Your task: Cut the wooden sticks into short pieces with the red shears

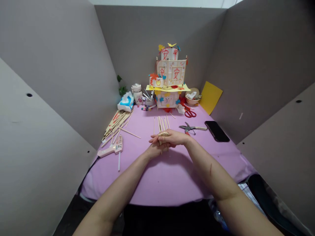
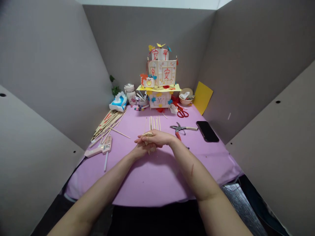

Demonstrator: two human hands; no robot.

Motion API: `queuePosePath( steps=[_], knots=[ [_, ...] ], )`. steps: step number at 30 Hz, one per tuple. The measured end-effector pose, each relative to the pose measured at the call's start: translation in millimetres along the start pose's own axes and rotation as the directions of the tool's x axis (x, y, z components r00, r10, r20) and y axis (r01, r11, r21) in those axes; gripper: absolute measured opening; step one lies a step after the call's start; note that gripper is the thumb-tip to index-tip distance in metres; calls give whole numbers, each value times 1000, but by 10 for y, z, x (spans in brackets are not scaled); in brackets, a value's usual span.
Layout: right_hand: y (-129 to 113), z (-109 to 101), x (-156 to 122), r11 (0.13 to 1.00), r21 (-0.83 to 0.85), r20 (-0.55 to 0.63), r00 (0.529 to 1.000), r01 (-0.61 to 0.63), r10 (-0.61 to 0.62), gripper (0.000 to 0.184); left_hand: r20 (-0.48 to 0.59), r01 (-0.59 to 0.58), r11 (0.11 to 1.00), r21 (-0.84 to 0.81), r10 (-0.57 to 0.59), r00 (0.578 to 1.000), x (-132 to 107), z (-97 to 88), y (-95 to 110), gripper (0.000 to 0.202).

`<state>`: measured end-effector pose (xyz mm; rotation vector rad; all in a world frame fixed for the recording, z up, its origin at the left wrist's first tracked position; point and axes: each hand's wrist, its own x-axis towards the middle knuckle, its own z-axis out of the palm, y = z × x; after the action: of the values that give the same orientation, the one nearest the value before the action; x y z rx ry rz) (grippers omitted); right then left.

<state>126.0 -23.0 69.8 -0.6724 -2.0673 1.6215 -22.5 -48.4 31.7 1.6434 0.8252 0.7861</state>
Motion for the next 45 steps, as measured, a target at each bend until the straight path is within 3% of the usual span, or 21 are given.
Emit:
queuePosePath(
  steps=[8, 13, 18, 20, 24, 28, 30, 33, 35, 36, 37, 40, 41, 43, 45],
  knots=[
    [12, 20, -68, 996, -43, -72, 994, -80, 76, 37, 0, -28, 999, -19, 28, 1000, 8, 46, -45, 30],
    [171, -6, -239, 997, 39, -224, 973, 60, -50, 71, -17, -13, 992, -127, 11, 1000, 21, 23, -214, 45],
    [312, -74, -484, 989, 128, -393, 919, 71, -15, 49, 3, 17, 965, -262, -17, 1000, 17, 24, -255, 40],
    [359, -113, -562, 991, 121, -516, 857, 64, 8, 40, 13, 16, 964, -266, -13, 1000, 12, 22, -245, 34],
    [505, -193, -621, 985, 138, -737, 675, 101, 34, 31, 19, 28, 968, -249, -24, 1000, 4, 18, -219, 29],
    [662, -258, -633, 992, 80, -831, 556, 100, 11, 28, 15, 24, 962, -273, -21, 1000, -9, 40, -221, 27],
    [706, -296, -682, 1000, 10, -877, 481, 9, 5, 31, -13, 32, 950, -310, -38, 999, -19, 56, -235, 26],
    [725, -371, -819, 974, -87, -943, 331, -211, -12, 40, -133, 7, 915, -403, -66, 989, -19, 46, -254, 25],
    [726, -416, -904, 915, -167, -954, 295, -368, -55, 38, -266, -69, 874, -481, -70, 961, 3, -10, -257, 25],
    [728, -430, -929, 869, -225, -945, 315, -441, -84, 33, -344, -127, 843, -523, -73, 936, 21, -55, -256, 25],
    [732, -436, -936, 810, -295, -925, 365, -506, -109, 28, -419, -188, 806, -562, -81, 904, 42, -107, -256, 27],
    [754, -390, -850, 598, -517, -810, 577, -613, -108, 22, -578, -331, 721, -609, -118, 807, 98, -281, -262, 35],
    [763, -357, -796, 532, -568, -773, 629, -628, -83, 22, -610, -356, 710, -608, -131, 782, 111, -333, -267, 37],
    [773, -284, -684, 426, -622, -732, 681, -657, -17, 18, -655, -388, 698, -602, -153, 740, 124, -412, -276, 38],
    [768, -228, -601, 362, -639, -716, 697, -678, 40, 14, -687, -419, 685, -596, -166, 707, 126, -462, -279, 36]
  ],
)
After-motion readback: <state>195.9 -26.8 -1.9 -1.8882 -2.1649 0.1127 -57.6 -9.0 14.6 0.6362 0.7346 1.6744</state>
